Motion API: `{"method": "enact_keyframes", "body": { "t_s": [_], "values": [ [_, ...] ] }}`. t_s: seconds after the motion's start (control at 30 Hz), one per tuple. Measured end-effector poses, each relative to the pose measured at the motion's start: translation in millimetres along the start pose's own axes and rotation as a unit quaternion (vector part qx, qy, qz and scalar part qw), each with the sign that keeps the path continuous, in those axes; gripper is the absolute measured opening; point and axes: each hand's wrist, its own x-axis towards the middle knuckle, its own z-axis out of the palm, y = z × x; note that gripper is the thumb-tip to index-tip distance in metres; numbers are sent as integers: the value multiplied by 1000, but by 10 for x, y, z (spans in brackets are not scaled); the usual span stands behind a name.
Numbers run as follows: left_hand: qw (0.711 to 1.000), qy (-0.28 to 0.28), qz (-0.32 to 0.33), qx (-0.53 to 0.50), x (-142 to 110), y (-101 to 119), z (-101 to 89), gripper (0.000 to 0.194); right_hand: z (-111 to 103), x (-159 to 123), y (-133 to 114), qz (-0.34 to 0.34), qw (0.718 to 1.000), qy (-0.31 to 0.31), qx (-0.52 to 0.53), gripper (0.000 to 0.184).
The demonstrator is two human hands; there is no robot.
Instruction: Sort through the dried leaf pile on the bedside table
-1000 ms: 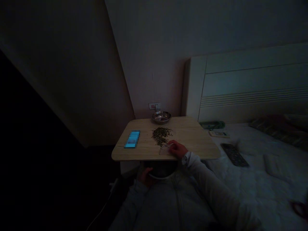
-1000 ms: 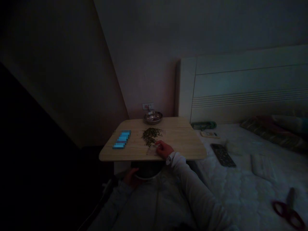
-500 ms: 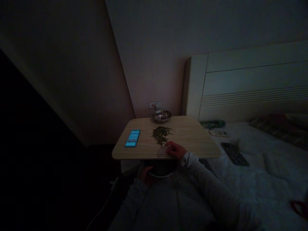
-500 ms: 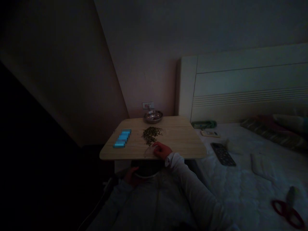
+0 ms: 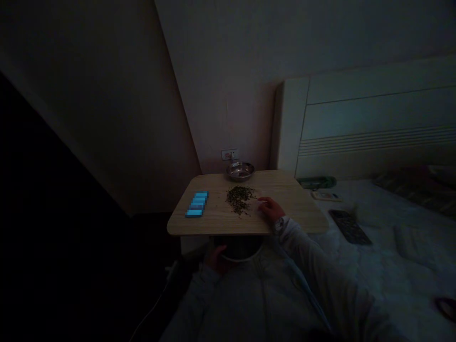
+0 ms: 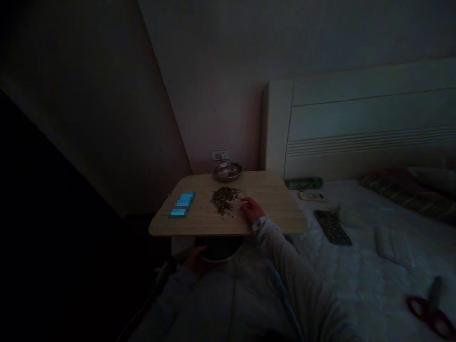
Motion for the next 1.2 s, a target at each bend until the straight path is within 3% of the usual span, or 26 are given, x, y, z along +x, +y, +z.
{"method": "enact_keyframes", "body": {
  "t_s": [0.07,0.23,0.5,0.67,0.83,1.2],
  "values": [
    [999,37,1,-18,-44,5,73,50,57,-28,6,-4,1000,-5,-9,31],
    [1000,17,2,-6,-118,18,133,45,184,-91,-7,2,999,-27,-17,29],
    [1000,20,-1,4,-64,17,109,26,140,-71,-23,-4,999,-3,-40,32],
    [1000,-13,-3,21,-62,34,119,35,124,-72,-17,-15,999,3,-50,31],
    [999,16,14,28,-96,44,159,32,90,-62,4,5,1000,-11,-20,34],
    [1000,0,-7,17,-106,51,152,38,112,-108,-61,-15,999,9,-46,34]
  ]
}}
